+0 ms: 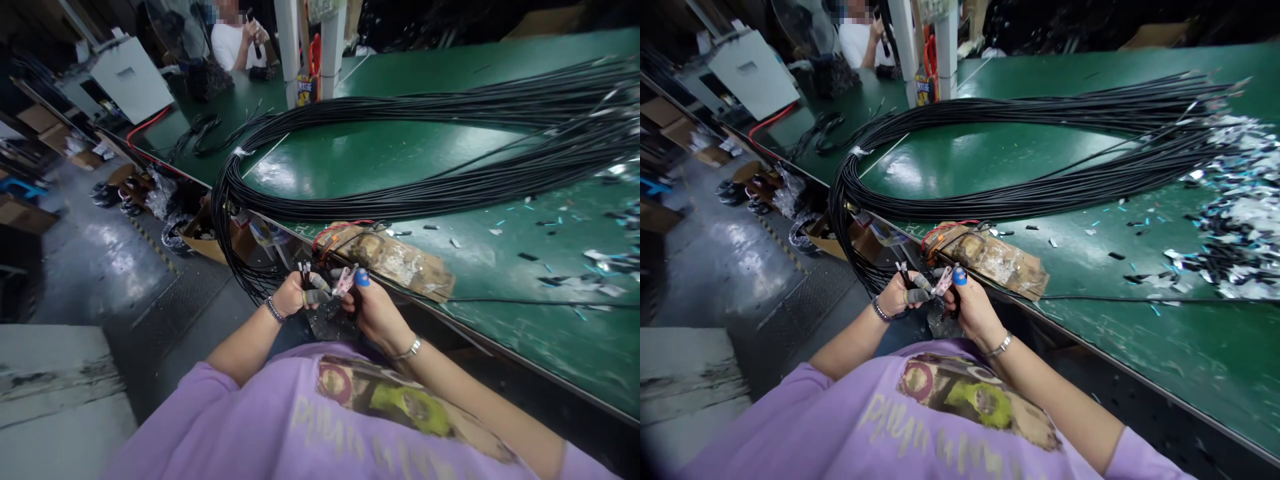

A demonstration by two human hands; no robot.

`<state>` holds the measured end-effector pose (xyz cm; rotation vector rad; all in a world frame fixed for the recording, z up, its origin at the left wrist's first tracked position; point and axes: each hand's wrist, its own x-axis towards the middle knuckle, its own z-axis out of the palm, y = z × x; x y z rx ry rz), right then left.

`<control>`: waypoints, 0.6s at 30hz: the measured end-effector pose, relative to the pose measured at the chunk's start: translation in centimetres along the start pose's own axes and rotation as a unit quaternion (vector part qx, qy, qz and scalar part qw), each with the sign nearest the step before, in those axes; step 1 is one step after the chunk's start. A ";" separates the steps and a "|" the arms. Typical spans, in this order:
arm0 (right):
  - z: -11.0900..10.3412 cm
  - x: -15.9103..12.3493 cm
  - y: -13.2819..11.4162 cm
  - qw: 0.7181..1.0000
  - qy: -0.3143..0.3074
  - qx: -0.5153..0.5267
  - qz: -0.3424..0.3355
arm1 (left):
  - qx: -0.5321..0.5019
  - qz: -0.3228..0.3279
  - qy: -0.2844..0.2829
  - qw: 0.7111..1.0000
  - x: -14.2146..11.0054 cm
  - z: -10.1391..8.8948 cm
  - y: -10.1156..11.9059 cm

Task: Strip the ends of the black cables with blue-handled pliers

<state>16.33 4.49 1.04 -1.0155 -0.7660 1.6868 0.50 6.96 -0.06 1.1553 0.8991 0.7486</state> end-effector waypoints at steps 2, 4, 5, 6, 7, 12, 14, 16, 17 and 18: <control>0.2 0.1 -0.1 0.999 0.002 0.035 0.010 | 0.001 -0.002 -0.012 1.000 0.1 0.1 0.0; 0.2 0.1 -0.3 0.999 0.011 0.046 0.014 | 0.006 -0.003 -0.020 1.000 0.2 0.2 0.0; 0.2 0.1 -0.3 0.999 0.015 0.047 0.014 | 0.011 -0.004 -0.023 1.000 0.2 0.2 0.0; 0.2 0.1 -0.3 0.999 0.019 0.046 0.013 | 0.015 -0.003 -0.024 1.000 0.3 0.2 -0.1; 0.1 0.1 -0.3 0.999 0.022 0.044 0.011 | 0.019 -0.003 -0.027 0.999 0.3 0.3 -0.2; 0.0 0.1 0.0 0.999 0.022 0.032 0.004 | 0.024 0.005 -0.034 0.999 0.5 0.3 -0.6; 0.0 0.0 0.1 0.999 0.014 0.031 0.013 | 0.027 0.005 -0.035 0.999 0.5 0.2 -0.6; -0.1 -0.2 0.2 0.999 0.008 0.035 0.034 | 0.028 0.005 -0.038 0.999 0.3 0.1 -0.5; -0.2 -0.3 0.3 0.998 0.006 0.036 0.046 | 0.026 0.006 -0.041 0.999 0.2 0.0 -0.4; -0.3 -0.4 0.4 0.998 0.004 0.037 0.056 | 0.024 0.007 -0.045 0.999 0.0 0.0 -0.3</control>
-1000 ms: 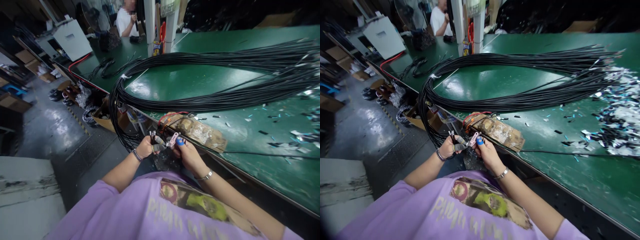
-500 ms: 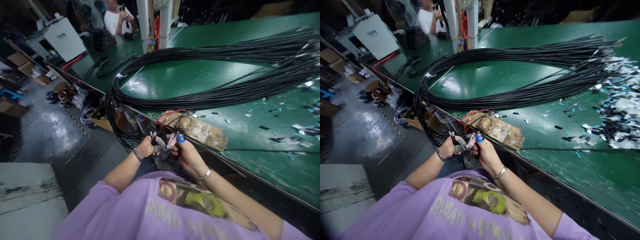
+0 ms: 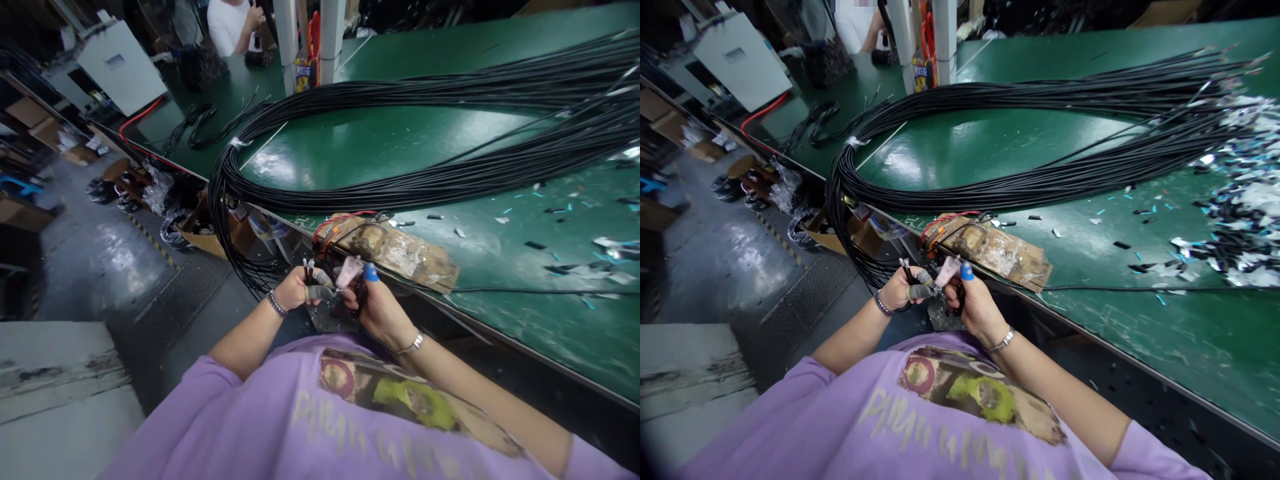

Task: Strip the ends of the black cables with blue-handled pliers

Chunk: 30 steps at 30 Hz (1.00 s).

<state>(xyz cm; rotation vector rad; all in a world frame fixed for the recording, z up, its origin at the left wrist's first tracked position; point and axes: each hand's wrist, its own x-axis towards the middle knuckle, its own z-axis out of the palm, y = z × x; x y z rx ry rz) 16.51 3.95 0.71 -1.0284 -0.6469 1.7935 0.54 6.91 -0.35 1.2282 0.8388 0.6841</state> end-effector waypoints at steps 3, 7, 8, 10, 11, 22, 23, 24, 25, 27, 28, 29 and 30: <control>-0.6 -0.3 0.2 1.000 -0.012 -0.006 0.013 | -0.012 0.009 -0.013 1.000 -0.8 0.2 0.5; -1.4 -1.2 0.5 0.997 -0.057 -0.036 0.040 | -0.005 0.033 -0.015 0.999 -2.3 0.7 1.0; -1.6 -1.5 0.6 0.995 -0.071 -0.044 0.048 | 0.002 0.042 -0.015 0.999 -2.7 0.9 1.1; -1.9 -2.1 0.6 0.992 -0.093 -0.061 0.051 | 0.023 0.060 -0.010 0.998 -3.4 1.3 1.1; -2.0 -2.5 0.6 0.991 -0.101 -0.074 0.046 | 0.037 0.068 -0.002 0.997 -3.7 1.4 1.0; -1.0 -4.0 -0.1 0.959 -0.121 -0.255 -0.021 | 0.159 0.086 0.165 0.970 -5.6 3.6 -0.9; -0.9 -4.1 0.1 0.950 -0.151 -0.273 -0.028 | 0.148 0.078 0.180 0.969 -5.6 3.8 -0.8; -0.7 -4.2 0.1 0.936 -0.188 -0.294 -0.035 | 0.131 0.063 0.192 0.971 -5.6 3.9 -0.6; -0.6 -4.4 0.1 0.922 -0.222 -0.313 -0.043 | 0.110 0.040 0.199 0.973 -5.5 4.1 -0.4; -0.5 -4.5 0.0 0.908 -0.249 -0.333 -0.057 | 0.068 -0.019 0.197 0.978 -5.6 4.2 0.0; -0.5 -4.5 -0.1 0.911 -0.234 -0.332 -0.064 | 0.050 -0.046 0.192 0.979 -5.6 4.1 0.1; -0.5 -4.4 -0.2 0.919 -0.203 -0.330 -0.071 | 0.036 -0.067 0.188 0.979 -5.6 4.1 0.1; -0.7 -4.3 -0.3 0.927 -0.165 -0.328 -0.080 | 0.025 -0.079 0.185 0.979 -5.7 4.1 0.1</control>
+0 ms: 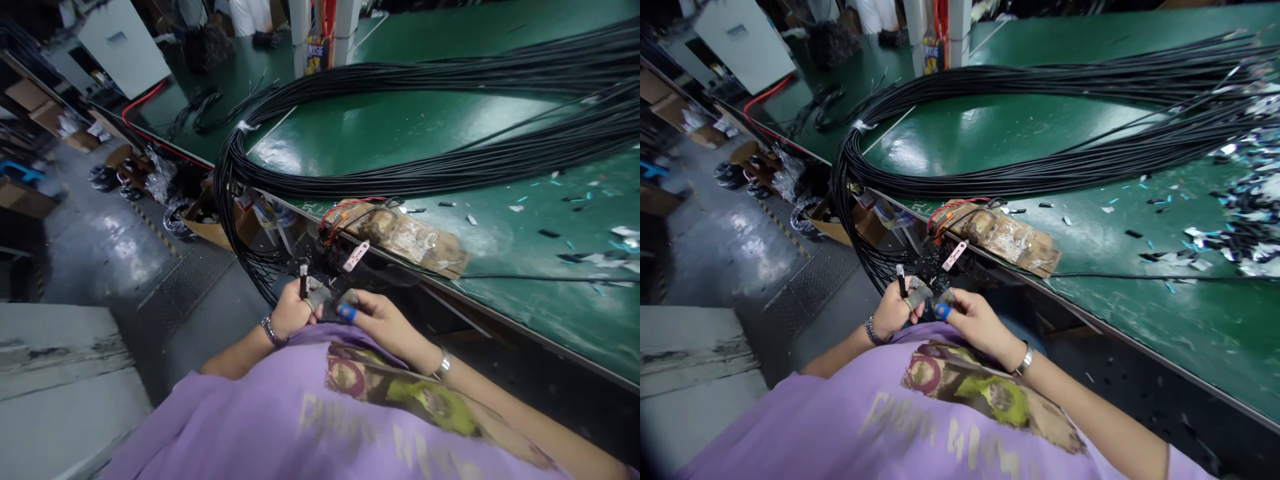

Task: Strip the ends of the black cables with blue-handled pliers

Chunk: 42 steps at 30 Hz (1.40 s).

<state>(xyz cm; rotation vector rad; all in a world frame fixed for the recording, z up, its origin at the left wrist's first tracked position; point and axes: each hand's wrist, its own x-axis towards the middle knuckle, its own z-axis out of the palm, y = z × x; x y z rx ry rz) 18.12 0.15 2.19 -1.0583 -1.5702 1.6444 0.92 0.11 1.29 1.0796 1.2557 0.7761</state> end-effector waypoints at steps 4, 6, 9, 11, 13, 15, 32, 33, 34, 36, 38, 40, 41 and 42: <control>-0.8 0.2 0.4 0.995 0.086 -0.055 -0.021 | -0.034 -0.019 -0.002 0.999 -0.2 -0.1 -0.4; -0.9 0.1 0.5 0.992 0.080 -0.093 -0.041 | -0.045 -0.025 -0.001 0.999 -0.3 -0.1 -0.4; -0.7 -0.1 0.5 0.988 0.055 -0.134 -0.057 | -0.059 -0.015 0.015 0.998 -0.4 0.1 -0.2; -0.6 -0.2 0.4 0.987 0.039 -0.141 -0.068 | -0.063 -0.003 0.037 0.997 -0.6 0.2 0.0; -0.4 -0.3 0.4 0.987 0.034 -0.137 -0.075 | -0.052 0.004 0.057 0.997 -0.7 0.3 0.1; -0.4 -0.3 0.6 0.987 0.040 -0.136 -0.077 | -0.032 0.011 0.073 0.997 -0.9 0.4 -0.1; -0.8 -0.6 0.7 0.994 0.091 -0.064 -0.019 | 0.204 0.206 0.116 0.950 -1.1 0.0 -1.8; -0.7 -0.6 0.6 0.995 0.091 -0.031 0.001 | 0.224 0.218 0.114 0.943 -1.1 0.0 -2.0; -0.6 -0.5 0.5 0.996 0.093 -0.004 0.017 | 0.240 0.226 0.110 0.938 -1.1 0.0 -2.1; -0.4 -0.3 0.4 0.994 0.097 0.030 0.039 | 0.256 0.229 0.104 0.933 -1.1 0.0 -2.3; -0.2 -0.1 0.4 0.993 0.092 0.049 0.053 | 0.248 0.220 0.103 0.938 -1.1 0.0 -2.3; -0.1 0.1 0.5 0.993 0.080 0.060 0.060 | 0.215 0.203 0.097 0.950 -1.1 0.1 -2.0; 0.0 0.1 0.5 0.993 0.073 0.067 0.060 | 0.188 0.189 0.085 0.960 -1.1 0.1 -1.8; 0.0 0.1 0.5 0.993 0.067 0.074 0.059 | 0.157 0.168 0.067 0.971 -1.1 0.2 -1.5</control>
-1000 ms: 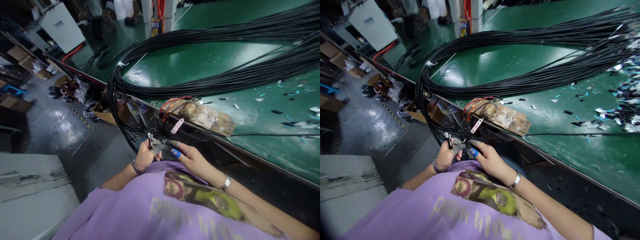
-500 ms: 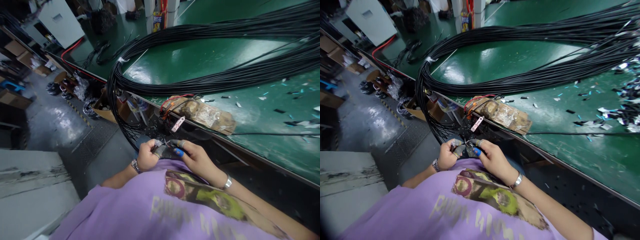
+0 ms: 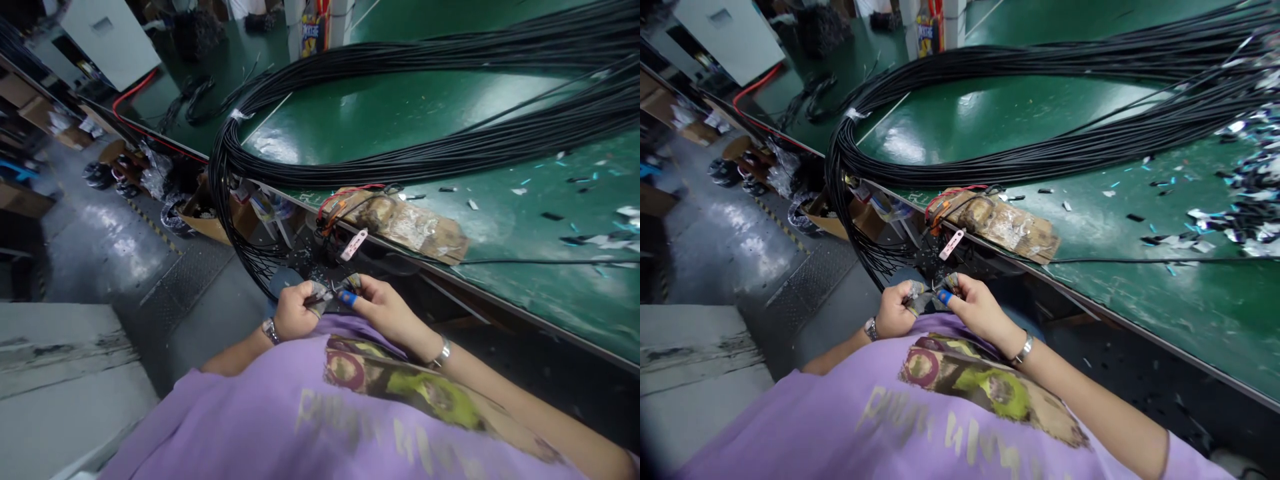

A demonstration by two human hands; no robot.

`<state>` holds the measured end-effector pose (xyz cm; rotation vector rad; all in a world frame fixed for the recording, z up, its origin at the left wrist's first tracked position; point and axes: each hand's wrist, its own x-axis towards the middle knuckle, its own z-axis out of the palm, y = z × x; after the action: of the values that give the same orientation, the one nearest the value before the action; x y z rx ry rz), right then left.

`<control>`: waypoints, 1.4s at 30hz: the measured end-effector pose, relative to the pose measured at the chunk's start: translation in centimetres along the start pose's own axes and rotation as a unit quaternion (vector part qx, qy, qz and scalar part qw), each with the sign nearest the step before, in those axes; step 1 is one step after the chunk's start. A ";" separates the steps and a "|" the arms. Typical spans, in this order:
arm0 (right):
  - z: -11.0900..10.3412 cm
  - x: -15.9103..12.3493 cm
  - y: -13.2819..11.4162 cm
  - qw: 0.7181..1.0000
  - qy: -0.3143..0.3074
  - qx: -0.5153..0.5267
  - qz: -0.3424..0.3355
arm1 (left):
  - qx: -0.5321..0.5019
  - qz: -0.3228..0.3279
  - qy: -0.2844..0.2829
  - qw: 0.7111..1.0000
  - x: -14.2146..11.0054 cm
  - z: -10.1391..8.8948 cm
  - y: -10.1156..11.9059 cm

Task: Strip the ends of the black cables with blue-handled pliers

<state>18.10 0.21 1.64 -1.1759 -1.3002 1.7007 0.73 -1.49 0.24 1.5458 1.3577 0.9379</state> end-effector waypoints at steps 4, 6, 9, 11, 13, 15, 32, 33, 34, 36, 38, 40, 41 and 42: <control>0.3 0.0 -0.1 1.000 -0.017 0.025 -0.009 | -0.131 -0.109 -0.097 0.981 0.4 -0.3 0.8; 0.4 0.1 -0.2 0.999 -0.010 0.012 -0.030 | -0.184 -0.149 -0.129 0.963 0.6 -0.5 0.8; 0.4 0.4 -0.2 0.995 0.035 -0.059 -0.076 | -0.282 -0.179 -0.145 0.931 0.8 -0.6 0.3; 0.3 0.5 -0.1 0.988 0.069 -0.102 -0.096 | -0.341 -0.195 -0.144 0.908 0.9 -0.7 -0.3; 0.2 0.6 0.2 0.983 0.084 -0.120 -0.113 | -0.381 -0.208 -0.139 0.890 1.1 -0.7 -0.8; 0.1 0.6 0.4 0.978 0.079 -0.133 -0.138 | -0.401 -0.215 -0.134 0.881 1.2 -0.7 -1.1; 0.8 0.6 1.0 0.993 0.075 0.047 -0.079 | -0.320 -0.176 -0.051 0.929 0.8 0.8 -0.3; 0.9 0.7 1.0 0.993 0.076 0.064 -0.066 | -0.310 -0.171 -0.048 0.934 0.7 0.9 -0.4; 0.9 0.7 1.0 0.993 0.077 0.077 -0.055 | -0.301 -0.165 -0.045 0.938 0.6 1.0 -0.4; 0.9 0.8 1.0 0.992 0.078 0.095 -0.031 | -0.283 -0.152 -0.037 0.946 0.5 1.2 -0.6; 0.9 0.8 1.0 0.991 0.076 0.108 -0.012 | -0.258 -0.140 -0.031 0.955 0.3 1.2 -0.8; 0.8 0.7 1.0 0.991 0.078 0.112 -0.005 | -0.233 -0.136 -0.020 0.963 0.2 1.2 -0.9; 0.8 0.7 1.0 0.991 0.080 0.108 -0.007 | -0.223 -0.138 -0.014 0.965 0.2 1.2 -0.9; 0.8 0.7 0.9 0.991 0.082 0.100 -0.011 | -0.215 -0.142 -0.008 0.966 0.2 1.2 -0.8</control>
<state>17.13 0.30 0.63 -1.1529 -1.0137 1.6391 1.61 -1.39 -0.97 0.9995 1.2240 0.9576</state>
